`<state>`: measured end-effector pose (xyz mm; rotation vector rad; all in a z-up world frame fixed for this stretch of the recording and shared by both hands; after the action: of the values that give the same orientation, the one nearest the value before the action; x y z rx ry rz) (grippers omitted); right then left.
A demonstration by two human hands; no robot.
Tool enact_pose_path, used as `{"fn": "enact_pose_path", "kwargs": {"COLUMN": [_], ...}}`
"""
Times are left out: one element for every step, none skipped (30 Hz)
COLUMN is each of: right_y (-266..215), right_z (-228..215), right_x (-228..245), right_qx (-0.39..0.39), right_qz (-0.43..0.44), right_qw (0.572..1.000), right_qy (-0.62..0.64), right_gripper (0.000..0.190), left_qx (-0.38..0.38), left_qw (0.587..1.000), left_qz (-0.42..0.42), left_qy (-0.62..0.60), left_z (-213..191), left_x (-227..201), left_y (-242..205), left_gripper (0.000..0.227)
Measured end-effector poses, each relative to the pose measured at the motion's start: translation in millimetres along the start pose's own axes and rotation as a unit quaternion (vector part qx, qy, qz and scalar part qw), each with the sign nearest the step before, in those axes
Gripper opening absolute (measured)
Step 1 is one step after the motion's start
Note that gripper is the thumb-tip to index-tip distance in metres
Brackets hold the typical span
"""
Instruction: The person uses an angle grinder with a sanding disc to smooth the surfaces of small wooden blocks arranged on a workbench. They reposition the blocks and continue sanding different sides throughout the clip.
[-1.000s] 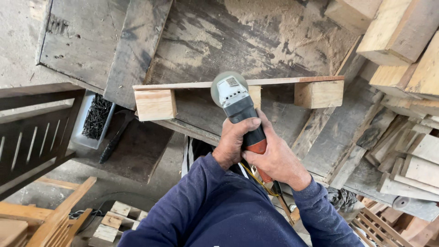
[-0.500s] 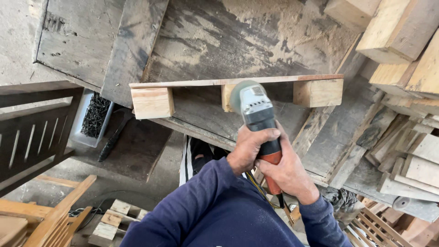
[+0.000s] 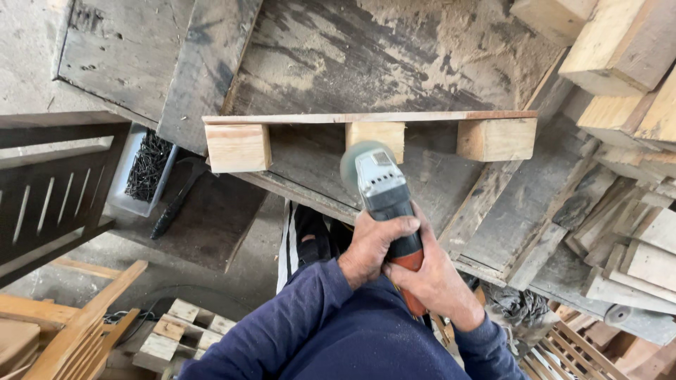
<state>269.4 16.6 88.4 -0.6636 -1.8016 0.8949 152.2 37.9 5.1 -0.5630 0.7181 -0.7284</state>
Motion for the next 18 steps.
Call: {"fn": "enact_pose_path", "kwargs": {"right_y": [-4.0,-7.6,-11.8,-15.9,-16.7,-16.5,-16.3,-14.9,-13.8,-10.8,-9.6,-9.5,-8.2,-9.3,-10.2,-13.8,-15.6,-14.3], "right_z": [0.3,0.8,2.3,3.6,4.6,5.3,6.6,7.2,7.4,6.5,5.2,4.4,2.7,1.8,0.7,1.2,0.9,-0.6], "right_x": [-3.5,-6.8,-10.3,-13.0,-13.7,-13.8,-13.7,-13.5,-13.3,-13.1,-13.5,-14.2,-14.0,-14.0,-14.2,-14.6,-14.2,-13.4], "right_qx": [-0.005,-0.009,-0.014,-0.012,-0.01,-0.007,-0.01,-0.013,-0.017,-0.021,-0.024,-0.027,-0.031,-0.034,-0.038,-0.031,-0.024,-0.017], "right_qz": [0.005,0.01,0.015,0.021,0.024,0.027,0.027,0.027,0.028,0.031,0.036,0.041,0.036,0.031,0.026,0.018,0.008,-0.002], "right_qw": [1.0,1.0,0.999,0.999,0.999,0.999,0.999,0.999,0.999,0.999,0.999,0.999,0.999,0.999,0.998,0.999,1.0,1.0], "right_qy": [-0.013,-0.027,-0.04,-0.037,-0.035,-0.034,-0.033,-0.032,-0.031,-0.027,-0.024,-0.021,-0.024,-0.028,-0.031,-0.023,-0.015,-0.008], "right_gripper": [0.11,0.111,0.111,0.111,0.112,0.112,0.111,0.111,0.111,0.111,0.111,0.111,0.111,0.111,0.11,0.111,0.111,0.111], "left_qx": [-0.002,-0.005,-0.007,-0.008,-0.009,-0.01,-0.006,-0.001,0.005,0.005,0.005,0.004,0.003,0.001,0.0,0.009,0.019,0.029], "left_qw": [1.0,1.0,1.0,0.999,0.999,0.999,1.0,1.0,1.0,1.0,1.0,1.0,1.0,0.999,0.999,0.999,0.999,0.998], "left_qz": [-0.009,-0.018,-0.027,-0.03,-0.03,-0.031,-0.028,-0.025,-0.023,-0.022,-0.022,-0.022,-0.027,-0.033,-0.038,-0.045,-0.05,-0.054], "left_qy": [-0.005,-0.009,-0.013,-0.011,-0.009,-0.006,-0.006,-0.005,-0.005,-0.001,0.002,0.005,0.006,0.007,0.007,0.004,0.002,0.0], "left_z": [0.0,0.0,-0.4,-0.5,-0.8,-0.9,-1.5,-1.8,-1.4,-1.2,-0.4,0.7,2.0,3.6,5.0,6.4,8.1,9.8], "left_x": [4.1,7.9,11.4,14.2,14.5,13.9,12.8,11.4,10.2,8.7,8.4,8.7,8.3,8.1,8.2,8.5,8.0,6.7], "left_y": [-4.3,-9.3,-14.6,-19.9,-22.3,-23.3,-24.0,-22.8,-20.4,-15.3,-11.0,-9.0,-6.0,-5.2,-5.1,-8.3,-10.3,-9.8], "left_gripper": [0.035,0.035,0.036,0.036,0.036,0.036,0.035,0.034,0.033,0.032,0.032,0.031,0.031,0.031,0.031,0.031,0.032,0.032]}}
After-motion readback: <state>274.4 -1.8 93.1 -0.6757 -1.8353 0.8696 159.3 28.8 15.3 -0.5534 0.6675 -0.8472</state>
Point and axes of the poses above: each hand's wrist, its own y-axis towards the middle knuckle, its own z-axis out of the palm, x = y × z, the point moved 1 cm from there along y, towards the middle knuckle, and after that the axes turned 5 degrees about z, right-handed, at the moved point
